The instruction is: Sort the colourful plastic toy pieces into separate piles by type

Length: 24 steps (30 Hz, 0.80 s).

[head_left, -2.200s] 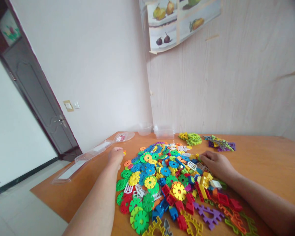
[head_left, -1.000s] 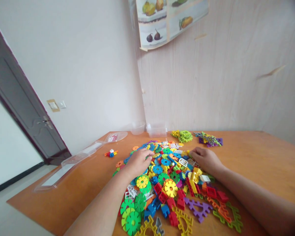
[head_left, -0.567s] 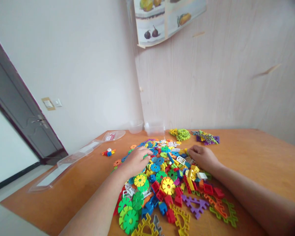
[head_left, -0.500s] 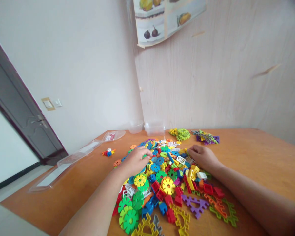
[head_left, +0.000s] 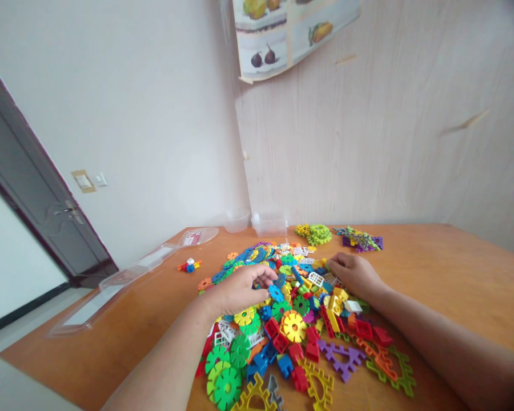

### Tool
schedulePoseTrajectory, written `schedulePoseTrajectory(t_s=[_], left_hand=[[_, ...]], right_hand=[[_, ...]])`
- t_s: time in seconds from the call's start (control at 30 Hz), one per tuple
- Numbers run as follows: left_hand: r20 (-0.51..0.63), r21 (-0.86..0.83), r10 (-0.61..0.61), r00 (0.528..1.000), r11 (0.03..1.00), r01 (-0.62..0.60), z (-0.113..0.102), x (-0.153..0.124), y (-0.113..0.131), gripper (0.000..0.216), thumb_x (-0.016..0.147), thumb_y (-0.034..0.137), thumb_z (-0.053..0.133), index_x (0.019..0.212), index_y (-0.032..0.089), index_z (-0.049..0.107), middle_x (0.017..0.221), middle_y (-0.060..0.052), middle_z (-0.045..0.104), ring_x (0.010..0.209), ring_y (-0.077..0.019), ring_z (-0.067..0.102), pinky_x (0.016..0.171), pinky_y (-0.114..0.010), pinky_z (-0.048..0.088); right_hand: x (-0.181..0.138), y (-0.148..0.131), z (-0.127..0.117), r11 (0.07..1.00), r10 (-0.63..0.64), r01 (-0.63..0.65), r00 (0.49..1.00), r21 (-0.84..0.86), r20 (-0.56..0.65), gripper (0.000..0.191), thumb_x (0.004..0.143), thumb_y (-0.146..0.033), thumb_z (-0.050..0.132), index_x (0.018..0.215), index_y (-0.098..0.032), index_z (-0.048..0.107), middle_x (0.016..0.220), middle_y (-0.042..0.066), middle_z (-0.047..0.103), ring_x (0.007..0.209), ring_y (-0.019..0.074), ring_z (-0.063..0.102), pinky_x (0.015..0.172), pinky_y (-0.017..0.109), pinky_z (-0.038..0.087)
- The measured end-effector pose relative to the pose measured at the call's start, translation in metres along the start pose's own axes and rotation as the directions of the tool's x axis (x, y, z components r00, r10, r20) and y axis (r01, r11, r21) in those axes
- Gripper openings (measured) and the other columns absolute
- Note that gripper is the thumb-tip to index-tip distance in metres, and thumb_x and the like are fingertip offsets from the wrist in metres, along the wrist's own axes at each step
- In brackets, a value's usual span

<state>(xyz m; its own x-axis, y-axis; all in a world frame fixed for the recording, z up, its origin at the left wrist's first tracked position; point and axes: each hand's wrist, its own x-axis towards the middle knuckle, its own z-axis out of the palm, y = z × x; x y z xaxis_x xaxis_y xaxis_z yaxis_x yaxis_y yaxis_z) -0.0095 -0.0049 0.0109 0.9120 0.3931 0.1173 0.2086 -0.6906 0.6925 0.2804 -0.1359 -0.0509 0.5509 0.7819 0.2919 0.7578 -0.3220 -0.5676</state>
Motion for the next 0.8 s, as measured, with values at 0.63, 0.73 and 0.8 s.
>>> schedulePoseTrajectory(t_s=[0.63,0.73,0.8], left_hand=[[-0.153,0.525,0.095,0.984,0.851,0.000,-0.002,0.009,-0.029,0.018,0.082,0.021,0.060,0.095,0.027,0.071,0.104,-0.004,0.064,0.103,-0.0227,0.057,0.093,-0.037,0.044],[-0.167,0.507,0.104,0.981,0.862,-0.005,0.000,0.010,-0.030,0.011,0.081,0.022,0.063,0.089,0.025,0.070,0.101,-0.004,0.063,0.102,-0.0224,0.056,0.092,-0.036,0.043],[-0.165,0.470,0.104,0.981,0.882,-0.015,-0.002,0.010,-0.027,0.006,0.080,0.023,0.064,0.085,0.024,0.068,0.099,-0.004,0.063,0.101,-0.0218,0.057,0.090,-0.034,0.044]], right_hand=[[0.001,0.003,0.002,1.000,0.025,-0.025,1.000,-0.007,0.009,0.032,0.086,-0.044,0.048,0.071,-0.021,0.064,0.066,0.001,0.065,0.065,0.0165,0.058,0.055,0.027,0.030],[0.001,0.001,0.001,1.000,0.019,-0.019,1.000,-0.016,0.016,0.032,0.086,-0.044,0.047,0.069,-0.021,0.062,0.066,0.001,0.065,0.066,0.0165,0.058,0.055,0.027,0.031],[0.001,-0.001,0.000,1.000,0.017,-0.017,1.000,-0.018,0.021,0.033,0.087,-0.044,0.047,0.068,-0.021,0.061,0.067,0.001,0.065,0.066,0.0164,0.058,0.056,0.027,0.032]])
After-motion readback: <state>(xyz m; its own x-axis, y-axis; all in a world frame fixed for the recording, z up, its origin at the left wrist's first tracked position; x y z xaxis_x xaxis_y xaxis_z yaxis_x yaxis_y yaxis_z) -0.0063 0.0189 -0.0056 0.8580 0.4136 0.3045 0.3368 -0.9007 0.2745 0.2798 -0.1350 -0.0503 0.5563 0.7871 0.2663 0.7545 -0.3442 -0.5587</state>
